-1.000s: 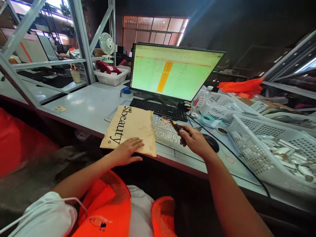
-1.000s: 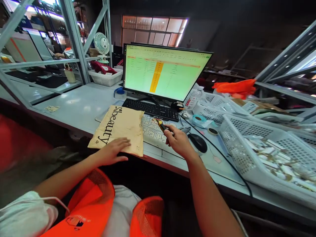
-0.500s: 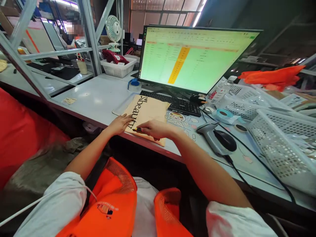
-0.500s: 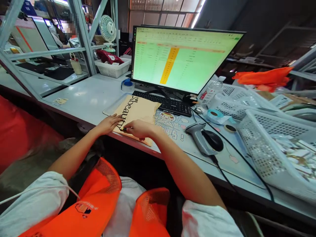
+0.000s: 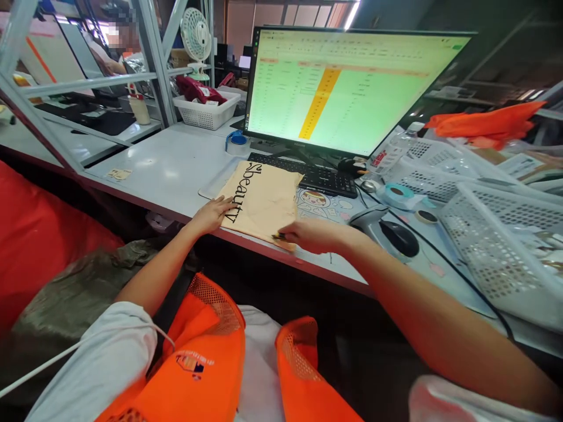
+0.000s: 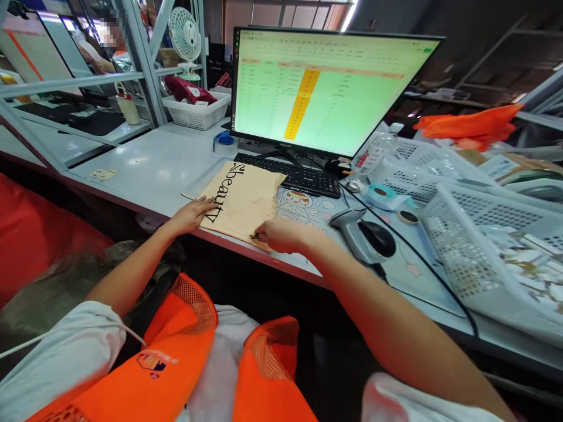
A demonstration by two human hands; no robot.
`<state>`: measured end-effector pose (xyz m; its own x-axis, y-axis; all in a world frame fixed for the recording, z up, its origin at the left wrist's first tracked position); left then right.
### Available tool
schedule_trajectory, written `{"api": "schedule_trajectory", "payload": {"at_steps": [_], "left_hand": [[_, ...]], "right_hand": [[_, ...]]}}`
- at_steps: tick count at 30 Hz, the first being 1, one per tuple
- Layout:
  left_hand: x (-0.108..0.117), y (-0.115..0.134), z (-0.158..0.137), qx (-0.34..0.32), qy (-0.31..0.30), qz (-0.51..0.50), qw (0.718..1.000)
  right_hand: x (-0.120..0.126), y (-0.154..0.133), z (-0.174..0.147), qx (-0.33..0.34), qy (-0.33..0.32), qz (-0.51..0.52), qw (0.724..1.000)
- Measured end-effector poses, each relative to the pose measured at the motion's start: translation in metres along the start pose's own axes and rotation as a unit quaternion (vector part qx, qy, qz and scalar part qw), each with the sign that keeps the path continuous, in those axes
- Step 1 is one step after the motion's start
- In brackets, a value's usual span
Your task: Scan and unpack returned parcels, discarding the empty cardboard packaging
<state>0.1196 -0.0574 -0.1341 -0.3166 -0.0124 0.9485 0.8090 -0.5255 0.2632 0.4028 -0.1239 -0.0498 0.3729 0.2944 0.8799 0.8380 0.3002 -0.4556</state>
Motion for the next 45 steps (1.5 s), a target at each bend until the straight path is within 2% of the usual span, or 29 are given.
{"api": "schedule_trajectory", "payload": {"at_steps": [3,6,8,10,12,14,16,18,20,22,24,27,30,32,34,36,37,38,41,43,45], "left_hand": [[0.0,0.013,-0.008,0.014,0.005,0.011,1.0],[0.003,0.041,-0.022,0.025,0.015,0.06,0.998],[0.007,0.063,-0.03,0.031,0.018,0.104,0.994],[0.011,0.083,-0.03,0.022,0.01,0.138,0.99],[0.014,0.097,-0.023,-0.015,-0.002,0.148,0.989],[0.015,0.103,-0.011,-0.058,-0.024,0.131,0.989],[0.015,0.103,0.002,-0.082,-0.068,0.093,0.99],[0.015,0.1,0.013,-0.089,-0.119,0.062,0.987],[0.015,0.098,0.021,-0.098,-0.159,0.053,0.981],[0.016,0.097,0.028,-0.109,-0.177,0.053,0.977],[0.017,0.098,0.032,-0.116,-0.182,0.048,0.975],[0.019,0.103,0.029,-0.119,-0.176,0.02,0.977],[0.018,0.121,0.011,-0.12,-0.151,-0.126,0.973],[0.016,0.136,-0.005,-0.115,-0.129,-0.266,0.948],[0.012,0.15,-0.02,-0.101,-0.111,-0.38,0.913],[0.01,0.158,-0.029,-0.079,-0.085,-0.439,0.891],[0.011,0.158,-0.031,-0.07,-0.061,-0.432,0.897],[0.014,0.156,-0.031,-0.064,-0.026,-0.398,0.915],[0.032,0.133,-0.026,-0.027,0.106,-0.183,0.977],[0.051,0.108,-0.019,0.034,0.174,-0.036,0.984],[0.071,0.084,-0.014,0.094,0.208,0.061,0.972]], "right_hand": [[0.022,0.05,-0.052,-0.081,-0.058,-0.076,0.992],[0.036,0.086,-0.089,-0.157,0.051,-0.149,0.975],[0.029,0.099,-0.101,-0.196,0.122,-0.178,0.957],[0.011,0.107,-0.102,-0.223,0.144,-0.196,0.944],[-0.007,0.11,-0.099,-0.227,0.15,-0.214,0.938],[-0.018,0.106,-0.096,-0.211,0.178,-0.226,0.934],[-0.024,0.094,-0.095,-0.178,0.237,-0.207,0.933],[-0.031,0.074,-0.096,-0.126,0.303,-0.129,0.936],[-0.045,0.047,-0.095,-0.071,0.336,-0.005,0.939],[-0.065,0.02,-0.09,-0.035,0.329,0.109,0.937],[-0.088,-0.003,-0.082,-0.019,0.316,0.177,0.932],[-0.113,-0.02,-0.069,-0.023,0.292,0.271,0.917],[-0.123,-0.023,-0.059,-0.043,0.24,0.4,0.883],[-0.118,-0.024,-0.057,-0.04,0.232,0.443,0.865],[-0.109,-0.028,-0.06,-0.023,0.247,0.446,0.86],[-0.103,-0.031,-0.063,-0.008,0.26,0.444,0.857],[-0.101,-0.031,-0.065,-0.007,0.263,0.448,0.854],[-0.101,-0.03,-0.066,-0.012,0.267,0.456,0.849],[-0.105,-0.016,-0.073,-0.067,0.296,0.47,0.829],[-0.108,-0.005,-0.082,-0.106,0.323,0.447,0.827],[-0.107,0.002,-0.091,-0.11,0.346,0.398,0.842]]}}
Point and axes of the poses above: each hand's wrist, its own z-axis towards the middle knuckle, its own x-axis out of the back of the hand, y = z × x, the point moved 3 cm from there along z, towards the middle knuckle, and after that the axes turned 6 degrees about z, right-handed, at the moved point
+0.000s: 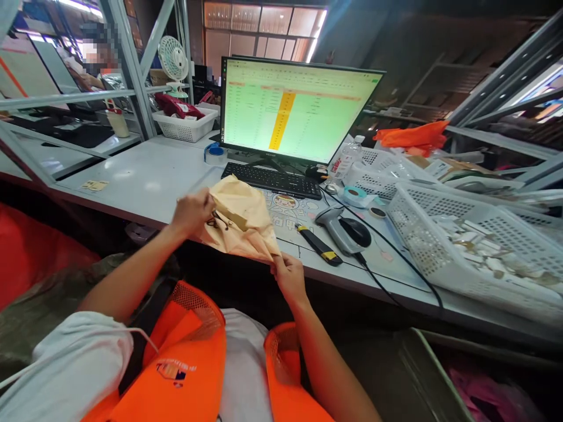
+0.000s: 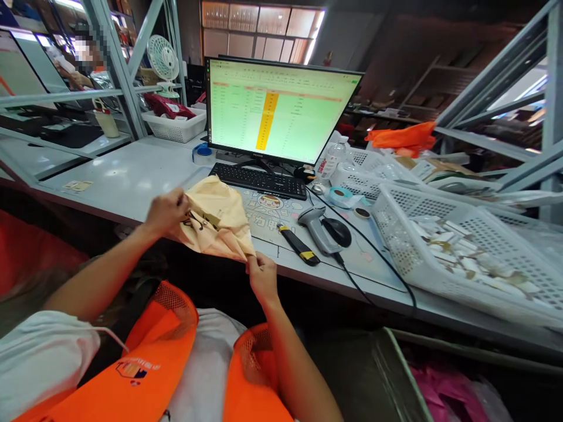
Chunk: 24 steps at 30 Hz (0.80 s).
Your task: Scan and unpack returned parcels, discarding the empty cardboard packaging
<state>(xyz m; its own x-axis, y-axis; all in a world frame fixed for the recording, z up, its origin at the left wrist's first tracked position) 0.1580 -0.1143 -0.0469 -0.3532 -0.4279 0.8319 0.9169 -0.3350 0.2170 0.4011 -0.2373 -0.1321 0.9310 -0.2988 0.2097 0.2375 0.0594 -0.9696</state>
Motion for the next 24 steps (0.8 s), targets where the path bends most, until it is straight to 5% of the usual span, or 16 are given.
{"api": "schedule_trajectory", "payload": {"at_steps": [5,14,17,20,24], "left_hand": [[0.031,-0.012,0.015,-0.002,0.054,0.034,0.998],[0.08,0.085,-0.045,-0.235,0.018,-0.091,0.968],[0.073,0.111,-0.058,-0.289,-0.122,-0.09,0.945],[0.05,0.106,-0.055,-0.253,-0.242,0.034,0.936],[0.03,0.079,-0.038,-0.185,-0.234,0.125,0.946]], "right_hand": [[0.015,-0.01,0.001,0.032,-0.012,-0.063,0.997],[-0.008,-0.029,-0.006,0.056,-0.088,0.024,0.994],[-0.016,-0.033,-0.012,0.094,-0.095,0.027,0.991],[-0.016,-0.036,-0.018,0.141,-0.095,0.004,0.985],[-0.019,-0.042,-0.028,0.224,-0.093,-0.045,0.969]]}}
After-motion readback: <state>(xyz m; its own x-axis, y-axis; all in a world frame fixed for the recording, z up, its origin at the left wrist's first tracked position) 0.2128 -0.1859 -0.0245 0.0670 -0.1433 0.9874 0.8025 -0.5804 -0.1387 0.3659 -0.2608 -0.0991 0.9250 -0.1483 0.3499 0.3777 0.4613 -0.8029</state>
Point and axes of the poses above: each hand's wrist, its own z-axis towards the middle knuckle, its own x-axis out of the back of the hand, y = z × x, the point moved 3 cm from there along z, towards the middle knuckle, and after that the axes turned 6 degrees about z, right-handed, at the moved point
